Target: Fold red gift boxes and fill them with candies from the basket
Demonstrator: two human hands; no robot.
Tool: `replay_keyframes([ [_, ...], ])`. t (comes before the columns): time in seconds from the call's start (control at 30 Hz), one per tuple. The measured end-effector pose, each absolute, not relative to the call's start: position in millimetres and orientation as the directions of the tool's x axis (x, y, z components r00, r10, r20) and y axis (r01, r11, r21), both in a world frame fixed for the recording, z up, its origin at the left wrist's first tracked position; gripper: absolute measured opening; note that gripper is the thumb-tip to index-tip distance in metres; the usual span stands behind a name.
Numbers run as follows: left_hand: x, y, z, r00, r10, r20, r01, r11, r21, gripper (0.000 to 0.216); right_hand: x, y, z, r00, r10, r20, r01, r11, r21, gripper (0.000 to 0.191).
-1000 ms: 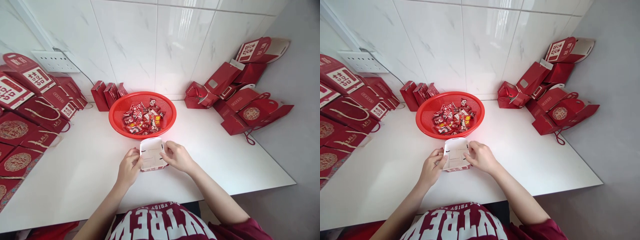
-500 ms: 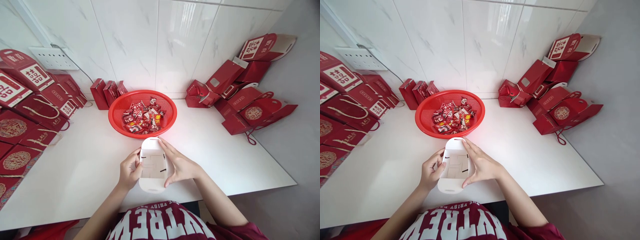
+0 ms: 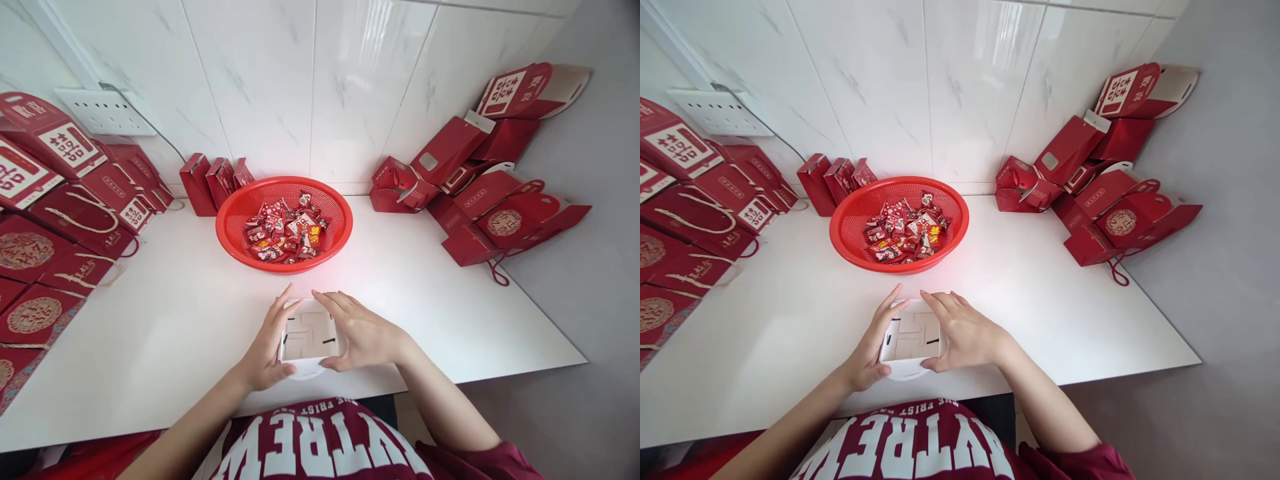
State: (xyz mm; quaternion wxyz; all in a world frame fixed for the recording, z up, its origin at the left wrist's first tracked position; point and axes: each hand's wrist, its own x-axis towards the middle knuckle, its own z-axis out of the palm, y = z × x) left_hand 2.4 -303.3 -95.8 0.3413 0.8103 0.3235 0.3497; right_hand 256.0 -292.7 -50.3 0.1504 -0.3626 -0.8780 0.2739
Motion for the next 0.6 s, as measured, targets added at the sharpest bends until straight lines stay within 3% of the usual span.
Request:
replay_keyframes([
  [0.1,-0.3,-295.3,-107.9,0.57,0.746,0.345,0.256,-0.56,0.788,0.118,253.9,-282.5,-62.3,-0.701,0.7,0.135,0.492,0.611,-0.62,0.116],
  [0.23,4.2,-279.9,-124.0,0.511,0.81,0.287,0.126,-0.401,0.908,0.126,250.7,-270.7,-87.8,-0.685,0.678,0.266,0.404,0.657,-0.636,0.115],
  [0.33,6.3,-264.9,-125.0,0.513,0.812,0.277,0.03,-0.34,0.94,0.127,250.4,-262.0,-99.4,-0.634,0.681,0.365,0.457,0.711,-0.534,0.109],
  [0.47,5.4,-247.3,-118.6,0.484,0.819,0.309,0.023,-0.365,0.931,0.101,254.7,-263.7,-70.5,-0.492,0.589,0.641,0.552,0.78,-0.294,0.07],
  [0.53,5.3,-242.1,-116.1,0.469,0.832,0.297,0.022,-0.347,0.937,0.094,260.7,-281.9,-37.2,-0.362,0.463,0.809,0.485,0.835,-0.261,0.043],
  [0.6,5.3,-239.4,-113.7,0.477,0.83,0.288,0.005,-0.33,0.944,0.094,270.2,-311.8,-3.9,-0.287,0.425,0.858,0.362,0.878,-0.314,0.021],
])
